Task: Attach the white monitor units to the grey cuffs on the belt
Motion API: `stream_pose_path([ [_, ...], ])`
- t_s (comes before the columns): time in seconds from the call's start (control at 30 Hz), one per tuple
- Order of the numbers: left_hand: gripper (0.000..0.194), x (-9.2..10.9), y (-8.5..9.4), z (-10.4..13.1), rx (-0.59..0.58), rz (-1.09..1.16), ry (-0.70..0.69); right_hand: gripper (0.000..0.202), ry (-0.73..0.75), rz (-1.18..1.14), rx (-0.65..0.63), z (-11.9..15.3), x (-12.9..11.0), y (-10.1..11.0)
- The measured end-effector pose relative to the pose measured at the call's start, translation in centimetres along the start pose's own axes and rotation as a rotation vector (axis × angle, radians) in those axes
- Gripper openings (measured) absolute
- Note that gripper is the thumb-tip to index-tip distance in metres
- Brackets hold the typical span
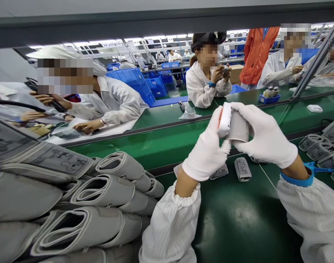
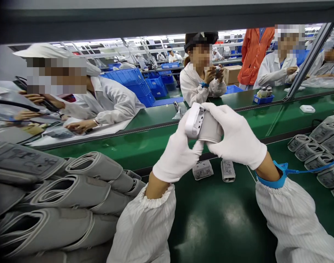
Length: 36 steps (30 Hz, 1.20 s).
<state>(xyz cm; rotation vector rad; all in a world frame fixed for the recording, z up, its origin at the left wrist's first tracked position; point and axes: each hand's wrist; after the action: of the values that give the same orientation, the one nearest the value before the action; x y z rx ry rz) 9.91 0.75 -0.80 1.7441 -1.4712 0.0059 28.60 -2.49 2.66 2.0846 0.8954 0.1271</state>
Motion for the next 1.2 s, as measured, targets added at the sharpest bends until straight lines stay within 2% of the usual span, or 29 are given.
stream_pose_path([
  [0.13,0.072,0.0,0.1,-0.1,0.120,0.023,0.011,0.082,0.022,-0.022,-0.002,-0.1,-0.4,-0.7],
  [0.27,0.065,-0.3,0.1,-0.2,0.238,0.084,0.093,0.080,0.016,-0.087,-0.015,-0.1,-0.5,-1.3],
  [0.33,0.060,-0.5,0.2,-0.3,0.289,0.138,0.126,0.079,0.010,-0.227,-0.033,0.0,-0.1,-1.3],
  [0.4,0.048,-0.5,0.4,-0.5,0.335,0.227,0.138,0.066,-0.041,-0.456,-0.049,0.2,0.4,-1.2],
  [0.47,0.033,-0.4,0.7,-0.7,0.353,0.349,0.135,0.051,-0.121,-0.639,0.045,0.3,0.9,-1.2],
  [0.57,0.032,-0.3,1.3,-0.8,0.283,0.481,0.133,0.041,-0.124,-0.640,0.191,0.1,1.5,-1.6],
  [0.77,0.034,-0.8,2.2,0.0,0.149,0.494,0.099,0.045,0.057,-0.610,0.038,-0.2,1.7,-2.3],
  [0.9,0.040,-1.2,2.4,0.3,0.042,0.612,0.162,0.042,0.046,-0.543,0.005,0.0,1.1,-2.4],
  [1.0,0.037,-1.5,2.5,0.4,0.034,0.680,0.166,0.041,0.030,-0.405,0.055,0.2,0.3,-2.6],
  [1.2,0.023,-1.6,2.6,0.3,0.080,0.614,0.169,0.040,0.075,-0.144,0.153,0.4,-1.3,-2.8],
])
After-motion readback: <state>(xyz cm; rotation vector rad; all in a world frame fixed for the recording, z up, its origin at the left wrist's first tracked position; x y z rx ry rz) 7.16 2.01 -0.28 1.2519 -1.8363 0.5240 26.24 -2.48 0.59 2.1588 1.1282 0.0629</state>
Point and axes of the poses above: each hand's wrist, its own z-axis away from the middle knuckle, its own y-axis out of the back of the hand, x = y × z, and after that the axes turned 6 degrees about -x, right-handed
